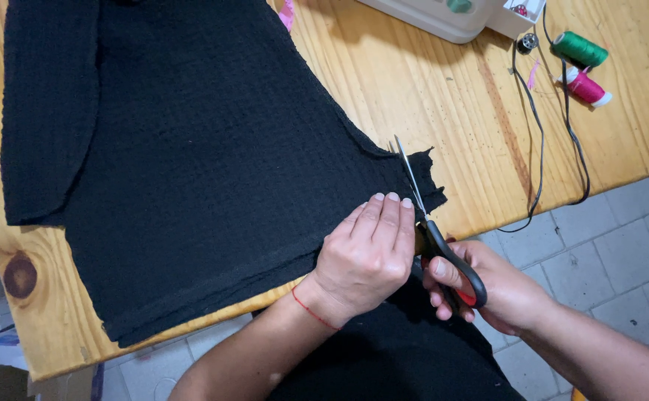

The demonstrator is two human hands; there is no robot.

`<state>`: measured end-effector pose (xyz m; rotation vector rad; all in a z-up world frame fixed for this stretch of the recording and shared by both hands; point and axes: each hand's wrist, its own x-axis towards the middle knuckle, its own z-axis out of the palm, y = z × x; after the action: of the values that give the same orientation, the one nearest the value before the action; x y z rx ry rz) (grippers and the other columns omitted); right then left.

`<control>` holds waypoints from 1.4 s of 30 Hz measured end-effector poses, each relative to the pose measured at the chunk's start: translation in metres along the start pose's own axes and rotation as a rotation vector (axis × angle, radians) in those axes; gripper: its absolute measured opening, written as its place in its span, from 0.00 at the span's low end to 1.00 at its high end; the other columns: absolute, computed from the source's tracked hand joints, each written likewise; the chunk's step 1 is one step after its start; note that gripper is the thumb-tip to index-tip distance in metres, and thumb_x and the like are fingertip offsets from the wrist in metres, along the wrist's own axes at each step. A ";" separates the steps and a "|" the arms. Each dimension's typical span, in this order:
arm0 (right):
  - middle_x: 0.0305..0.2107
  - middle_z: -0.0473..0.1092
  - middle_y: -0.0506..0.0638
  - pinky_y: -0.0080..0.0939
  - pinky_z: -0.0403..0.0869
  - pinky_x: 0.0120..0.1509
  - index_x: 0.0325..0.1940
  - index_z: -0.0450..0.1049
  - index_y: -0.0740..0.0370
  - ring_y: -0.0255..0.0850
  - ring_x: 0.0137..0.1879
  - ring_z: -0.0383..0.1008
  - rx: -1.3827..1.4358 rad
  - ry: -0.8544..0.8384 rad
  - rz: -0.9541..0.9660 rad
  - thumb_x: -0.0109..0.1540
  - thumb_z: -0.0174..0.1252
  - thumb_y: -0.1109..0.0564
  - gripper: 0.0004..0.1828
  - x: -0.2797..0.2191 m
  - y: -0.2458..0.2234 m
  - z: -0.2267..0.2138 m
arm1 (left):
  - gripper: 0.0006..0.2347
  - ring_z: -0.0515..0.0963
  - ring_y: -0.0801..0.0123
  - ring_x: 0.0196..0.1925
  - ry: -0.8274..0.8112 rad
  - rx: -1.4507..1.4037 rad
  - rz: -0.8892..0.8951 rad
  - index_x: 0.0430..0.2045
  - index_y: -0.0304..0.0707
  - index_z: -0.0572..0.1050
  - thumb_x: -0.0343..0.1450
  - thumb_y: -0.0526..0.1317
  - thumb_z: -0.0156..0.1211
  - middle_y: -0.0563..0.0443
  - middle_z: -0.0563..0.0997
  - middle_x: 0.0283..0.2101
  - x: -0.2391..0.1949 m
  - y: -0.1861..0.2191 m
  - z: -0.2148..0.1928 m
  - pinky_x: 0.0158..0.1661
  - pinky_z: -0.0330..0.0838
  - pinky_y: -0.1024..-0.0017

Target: The person aligns and smooths a black knitted garment on a wooden table, then uses scissors to trim the hem edge. They continue cutting along the bottom edge, removing small fabric pieces and adjusting the garment between cuts.

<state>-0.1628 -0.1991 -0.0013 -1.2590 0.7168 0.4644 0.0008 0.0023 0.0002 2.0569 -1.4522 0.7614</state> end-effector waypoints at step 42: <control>0.19 0.80 0.67 0.38 0.62 0.14 0.36 0.80 0.74 0.49 0.21 0.83 -0.003 0.005 0.023 0.65 0.72 0.35 0.33 0.002 -0.011 -0.005 | 0.13 0.95 0.48 0.55 0.002 -0.047 -0.019 0.53 0.26 0.89 0.85 0.33 0.56 0.33 0.94 0.54 0.003 -0.001 -0.002 0.60 0.89 0.59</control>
<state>-0.1551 -0.2065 0.0038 -1.2564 0.7355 0.4821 0.0023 0.0023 0.0033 2.0314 -1.4333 0.7149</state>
